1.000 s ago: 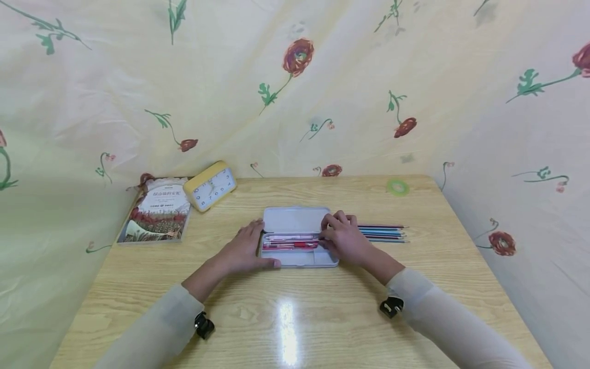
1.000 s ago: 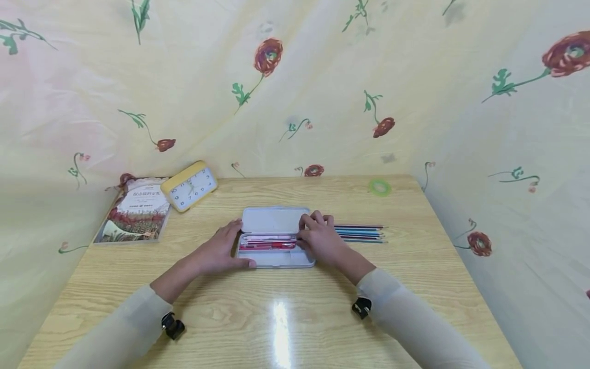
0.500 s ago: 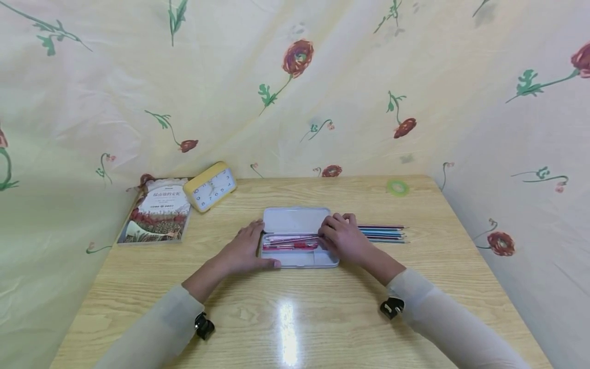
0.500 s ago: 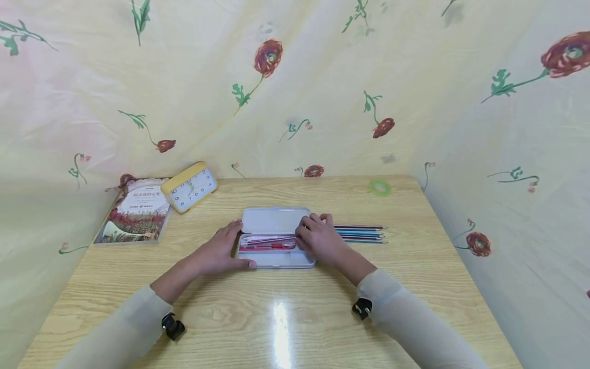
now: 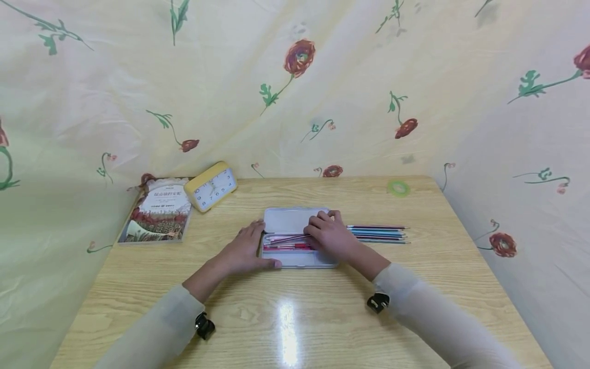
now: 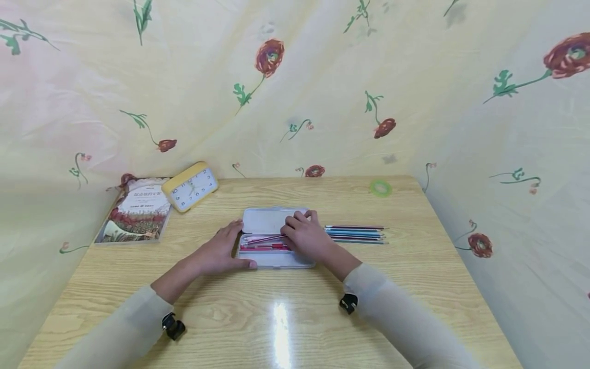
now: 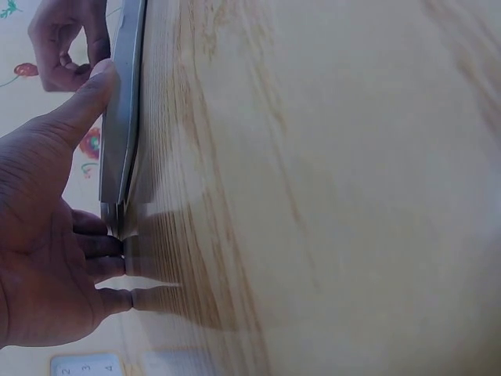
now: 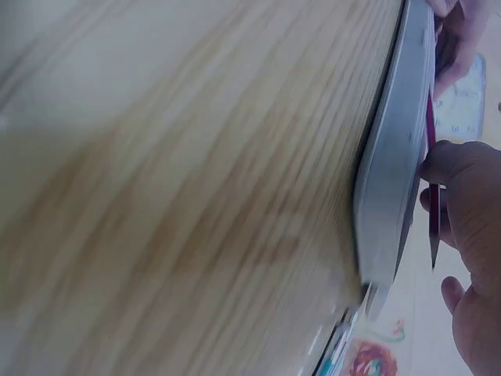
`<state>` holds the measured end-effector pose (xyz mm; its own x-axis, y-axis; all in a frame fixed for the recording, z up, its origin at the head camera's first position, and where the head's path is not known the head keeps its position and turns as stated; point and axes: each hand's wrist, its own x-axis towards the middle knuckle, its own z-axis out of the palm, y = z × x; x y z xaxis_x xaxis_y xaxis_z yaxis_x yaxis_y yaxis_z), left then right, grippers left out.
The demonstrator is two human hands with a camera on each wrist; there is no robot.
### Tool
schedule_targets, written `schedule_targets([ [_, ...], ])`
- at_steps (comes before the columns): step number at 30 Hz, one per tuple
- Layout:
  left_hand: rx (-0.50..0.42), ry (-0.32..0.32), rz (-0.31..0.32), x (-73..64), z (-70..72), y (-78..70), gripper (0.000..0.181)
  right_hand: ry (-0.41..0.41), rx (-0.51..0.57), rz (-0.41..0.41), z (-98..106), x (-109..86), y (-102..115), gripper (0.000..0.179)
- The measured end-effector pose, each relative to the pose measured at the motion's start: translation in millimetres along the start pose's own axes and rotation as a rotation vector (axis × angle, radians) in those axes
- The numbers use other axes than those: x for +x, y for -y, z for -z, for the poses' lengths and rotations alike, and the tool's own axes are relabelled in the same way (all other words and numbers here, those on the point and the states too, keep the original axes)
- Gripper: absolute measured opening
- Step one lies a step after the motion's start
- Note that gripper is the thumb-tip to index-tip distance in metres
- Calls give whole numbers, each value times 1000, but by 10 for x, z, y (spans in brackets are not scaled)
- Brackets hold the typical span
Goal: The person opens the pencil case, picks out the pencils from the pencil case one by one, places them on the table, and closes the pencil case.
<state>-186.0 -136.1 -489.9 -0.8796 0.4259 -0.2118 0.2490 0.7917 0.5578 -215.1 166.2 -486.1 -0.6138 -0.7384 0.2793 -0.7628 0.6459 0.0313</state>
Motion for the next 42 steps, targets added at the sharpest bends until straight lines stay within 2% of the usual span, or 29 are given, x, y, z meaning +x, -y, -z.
schedule_targets([
  [10, 0, -7, -11, 9, -3, 13, 132, 32, -41, 41, -45, 269, 255, 17],
  [16, -7, -7, -4, 18, -15, 16, 132, 56, -71, 32, -68, 300, 290, 17],
  [21, -5, -9, -3, 22, -18, 21, 132, 43, -81, 13, -61, 284, 270, 19],
  [30, 6, -11, -10, 16, -11, 24, 134, -13, -90, -28, 27, 165, 175, 19],
  [38, 2, -11, -14, 8, -10, 17, 136, -142, -45, -66, 74, -102, -11, 14],
  [42, -3, -11, -6, -4, -6, 6, 135, -175, -39, -87, 92, -262, -132, 14],
])
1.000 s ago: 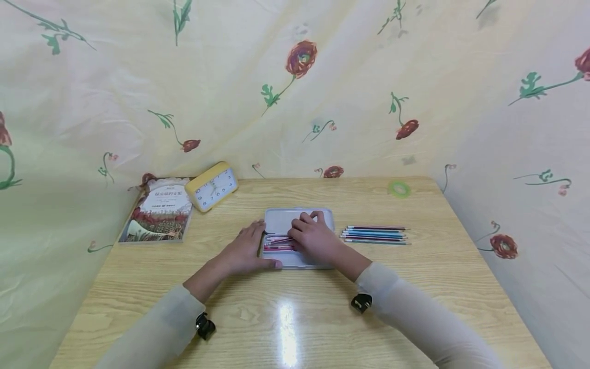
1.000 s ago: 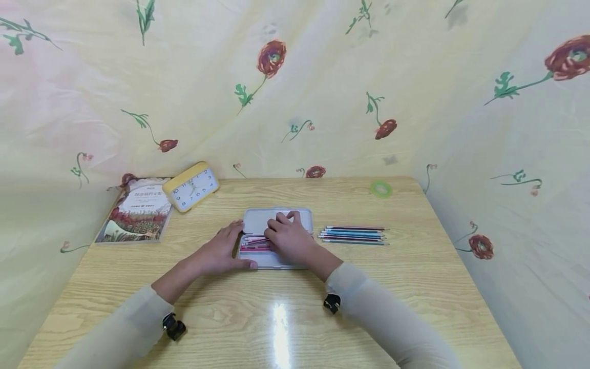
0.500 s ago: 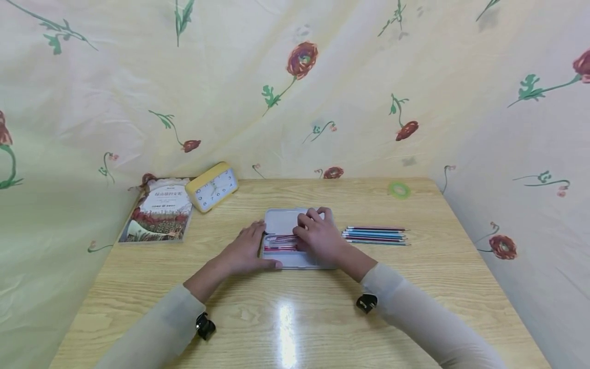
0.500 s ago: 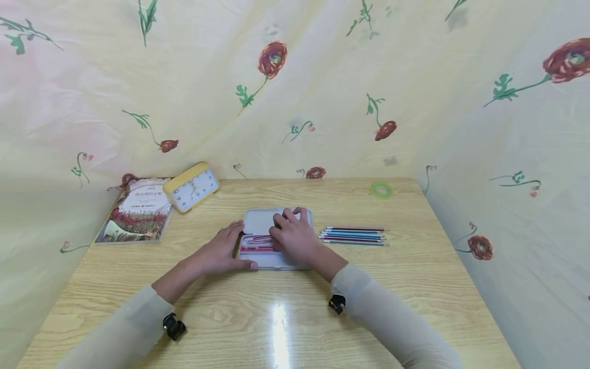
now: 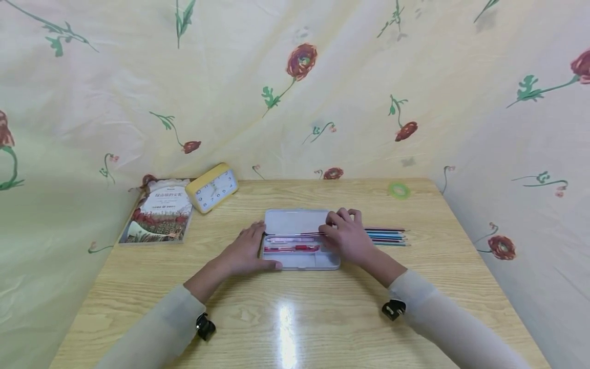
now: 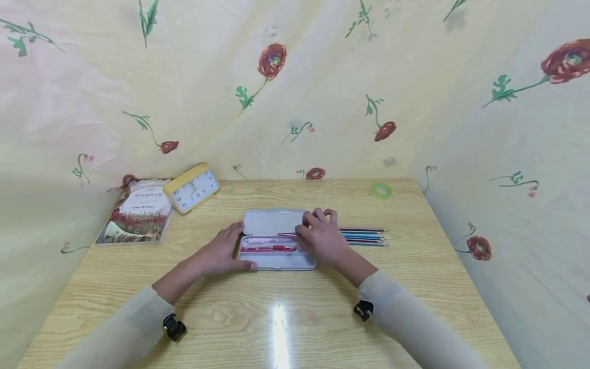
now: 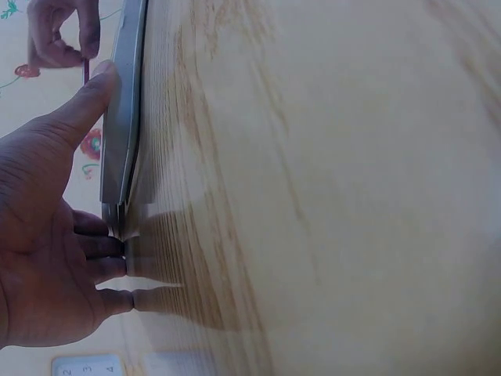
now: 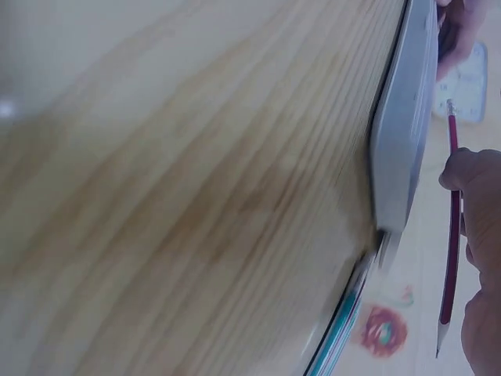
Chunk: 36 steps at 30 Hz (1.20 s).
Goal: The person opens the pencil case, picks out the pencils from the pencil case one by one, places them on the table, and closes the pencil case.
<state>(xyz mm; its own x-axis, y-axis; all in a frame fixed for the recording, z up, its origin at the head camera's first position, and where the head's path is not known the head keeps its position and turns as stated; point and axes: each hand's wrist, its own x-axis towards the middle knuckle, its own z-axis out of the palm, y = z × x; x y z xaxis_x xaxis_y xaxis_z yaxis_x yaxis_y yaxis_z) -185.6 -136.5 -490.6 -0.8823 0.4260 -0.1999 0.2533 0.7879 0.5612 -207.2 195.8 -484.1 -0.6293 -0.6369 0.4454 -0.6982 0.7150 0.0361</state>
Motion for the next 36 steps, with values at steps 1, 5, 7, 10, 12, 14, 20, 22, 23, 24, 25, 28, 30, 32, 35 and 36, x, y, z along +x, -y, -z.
schedule_targets([
  [1, 0, 1, 3, -3, 0, -4, 135, -4, -3, -7, 9, -40, -36, 14],
  [5, -1, 3, 8, -13, -1, -16, 135, -34, -14, -29, 46, -203, -177, 17],
  [7, 1, 3, 6, -17, -1, -15, 134, -54, -20, -36, 66, -283, -239, 19],
  [10, -1, 2, 1, -20, -3, -10, 134, -78, -31, -42, 95, -397, -321, 22],
  [12, 0, 3, 1, -19, -4, -5, 134, -90, -44, -44, 111, -470, -367, 24],
  [14, 2, 2, 2, -18, -6, 2, 134, -91, -49, -53, 126, -542, -409, 24],
  [20, 6, 5, 10, -8, -13, 11, 135, -49, -50, -111, 179, -752, -507, 25],
  [22, 6, 5, 11, -4, -22, 13, 136, -33, -57, -127, 186, -832, -545, 24],
  [23, 7, 5, 12, -3, -25, 12, 136, -28, -63, -132, 188, -874, -563, 23],
  [24, 7, 6, 13, -4, -28, 11, 136, -25, -66, -136, 188, -914, -582, 22],
  [25, 8, 6, 14, -5, -29, 10, 136, -23, -68, -139, 189, -951, -597, 22],
  [28, 12, 7, 16, -9, -25, 1, 135, -20, -85, -140, 190, -1041, -637, 21],
  [30, 14, 6, 15, -9, -20, -3, 135, -24, -95, -135, 194, -1080, -652, 21],
  [32, 14, 3, 13, -6, -17, -7, 135, -28, -103, -128, 190, -1102, -662, 21],
  [35, 15, 2, 9, -3, -12, -18, 135, -34, -105, -119, 181, -1119, -675, 19],
  [36, 15, 2, 8, -3, -10, -23, 135, -37, -104, -117, 179, -1121, -678, 19],
])
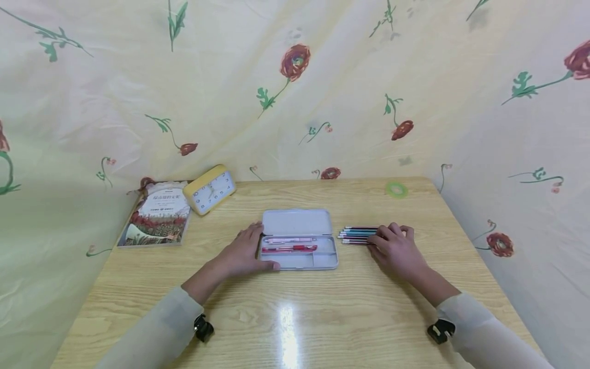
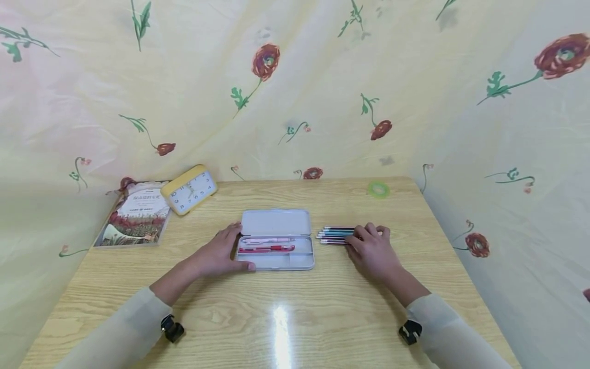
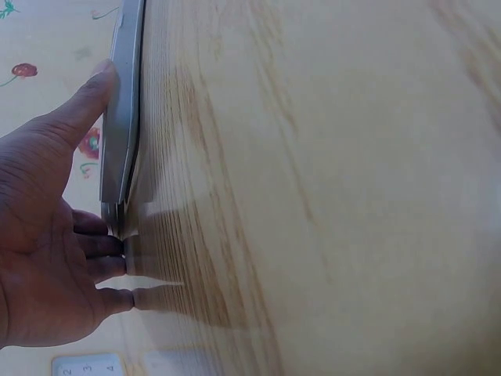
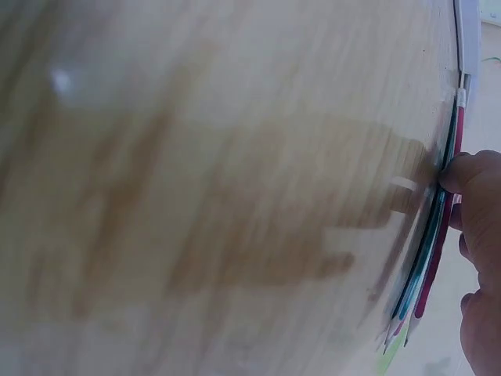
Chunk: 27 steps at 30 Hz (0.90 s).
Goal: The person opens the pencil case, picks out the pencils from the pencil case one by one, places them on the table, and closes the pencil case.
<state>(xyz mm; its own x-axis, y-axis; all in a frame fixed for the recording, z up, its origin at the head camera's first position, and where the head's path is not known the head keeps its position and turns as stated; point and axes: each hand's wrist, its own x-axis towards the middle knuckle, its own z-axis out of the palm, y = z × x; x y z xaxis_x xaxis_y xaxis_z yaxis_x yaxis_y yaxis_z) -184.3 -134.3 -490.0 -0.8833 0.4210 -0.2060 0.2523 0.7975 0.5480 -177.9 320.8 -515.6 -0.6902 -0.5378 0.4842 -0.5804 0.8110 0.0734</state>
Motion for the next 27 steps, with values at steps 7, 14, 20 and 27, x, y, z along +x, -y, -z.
schedule_targets([
  [7, 1, 3, -1, -12, 5, -16, 134, 4, -1, 6, 4, 3, 4, 18],
  [14, -1, 5, 6, -15, 3, -3, 134, 35, 27, -26, 18, 44, 49, 18],
  [20, 4, 4, 6, -9, -2, 17, 134, 101, 111, -29, 27, 242, 239, 15],
  [27, 2, 2, 2, 2, -2, 12, 135, 161, 238, 8, -16, 490, 515, 17],
])
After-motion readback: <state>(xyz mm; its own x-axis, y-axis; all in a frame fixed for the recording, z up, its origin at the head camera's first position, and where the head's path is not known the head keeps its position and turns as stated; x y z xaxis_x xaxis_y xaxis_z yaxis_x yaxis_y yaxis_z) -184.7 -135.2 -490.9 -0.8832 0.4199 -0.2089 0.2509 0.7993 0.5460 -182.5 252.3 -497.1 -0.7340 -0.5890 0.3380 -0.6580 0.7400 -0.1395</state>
